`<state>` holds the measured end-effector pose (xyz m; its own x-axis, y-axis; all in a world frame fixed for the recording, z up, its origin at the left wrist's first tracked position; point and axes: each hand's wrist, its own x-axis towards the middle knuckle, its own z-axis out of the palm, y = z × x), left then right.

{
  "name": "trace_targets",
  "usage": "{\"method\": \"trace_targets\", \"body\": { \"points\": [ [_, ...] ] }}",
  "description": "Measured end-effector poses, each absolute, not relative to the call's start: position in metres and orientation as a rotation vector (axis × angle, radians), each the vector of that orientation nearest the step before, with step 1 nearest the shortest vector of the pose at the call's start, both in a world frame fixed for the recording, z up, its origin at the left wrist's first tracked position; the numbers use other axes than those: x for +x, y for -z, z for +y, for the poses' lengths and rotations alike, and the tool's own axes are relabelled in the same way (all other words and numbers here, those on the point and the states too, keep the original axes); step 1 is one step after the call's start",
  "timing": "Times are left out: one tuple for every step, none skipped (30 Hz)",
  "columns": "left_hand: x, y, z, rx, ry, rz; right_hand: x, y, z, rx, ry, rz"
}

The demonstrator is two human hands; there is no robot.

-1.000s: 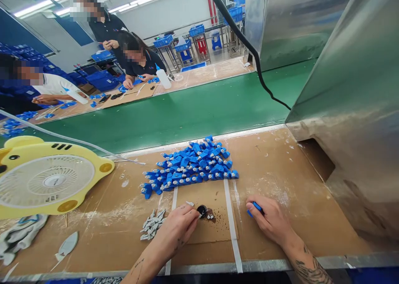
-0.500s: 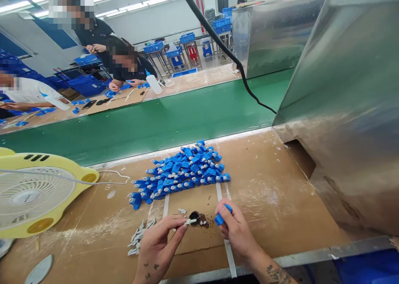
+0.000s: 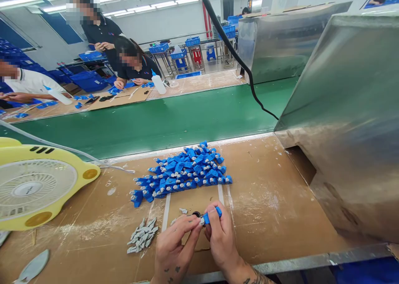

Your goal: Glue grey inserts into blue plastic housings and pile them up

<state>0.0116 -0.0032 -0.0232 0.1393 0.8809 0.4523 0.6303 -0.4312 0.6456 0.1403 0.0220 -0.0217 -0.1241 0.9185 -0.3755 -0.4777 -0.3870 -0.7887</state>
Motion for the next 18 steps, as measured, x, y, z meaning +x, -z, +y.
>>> {"method": "trace_targets", "body": {
  "points": [
    [0.011, 0.026, -0.005, 2.112, -1.173, 1.466, 0.139, 0.021, 0.021, -1.077, -1.704, -0.587],
    [0.011, 0.028, -0.006, 2.107, -1.172, 1.465, 0.138, 0.021, 0.021, -1.080, -1.703, -0.573],
    [0.011, 0.029, -0.007, 2.104, -1.175, 1.464, 0.136, 0.022, 0.021, -1.078, -1.711, -0.563],
    [0.011, 0.029, -0.006, 2.105, -1.185, 1.463, 0.135, 0.023, 0.022, -1.070, -1.726, -0.558],
    [0.012, 0.028, -0.004, 2.109, -1.192, 1.463, 0.134, 0.024, 0.024, -1.059, -1.745, -0.559],
    [0.013, 0.025, -0.001, 2.115, -1.192, 1.461, 0.134, 0.026, 0.026, -1.048, -1.762, -0.566],
    [0.014, 0.021, 0.003, 2.126, -1.186, 1.457, 0.134, 0.028, 0.029, -1.039, -1.776, -0.582],
    [0.014, 0.016, 0.008, 2.140, -1.175, 1.453, 0.136, 0.030, 0.033, -1.036, -1.785, -0.609],
    [0.013, 0.011, 0.014, 2.154, -1.160, 1.451, 0.139, 0.033, 0.037, -1.042, -1.781, -0.653],
    [0.011, 0.005, 0.021, 2.166, -1.148, 1.457, 0.144, 0.036, 0.042, -1.058, -1.762, -0.713],
    [0.007, 0.000, 0.028, 2.175, -1.145, 1.474, 0.151, 0.039, 0.045, -1.081, -1.722, -0.788],
    [0.001, -0.005, 0.036, 2.183, -1.156, 1.506, 0.160, 0.043, 0.049, -1.111, -1.660, -0.874],
    [-0.006, -0.010, 0.045, 2.187, -1.170, 1.556, 0.170, 0.047, 0.051, -1.145, -1.579, -0.966],
    [-0.014, -0.014, 0.054, 2.189, -1.181, 1.619, 0.182, 0.051, 0.053, -1.182, -1.490, -1.060],
    [-0.021, -0.017, 0.064, 2.190, -1.186, 1.692, 0.194, 0.055, 0.055, -1.225, -1.397, -1.142],
    [-0.028, -0.020, 0.075, 2.189, -1.177, 1.764, 0.207, 0.059, 0.055, -1.274, -1.317, -1.211],
    [-0.034, -0.022, 0.087, 2.191, -1.161, 1.818, 0.219, 0.061, 0.055, -1.320, -1.251, -1.256],
    [-0.038, -0.025, 0.101, 2.196, -1.148, 1.853, 0.231, 0.063, 0.055, -1.365, -1.197, -1.285]
  ]
}}
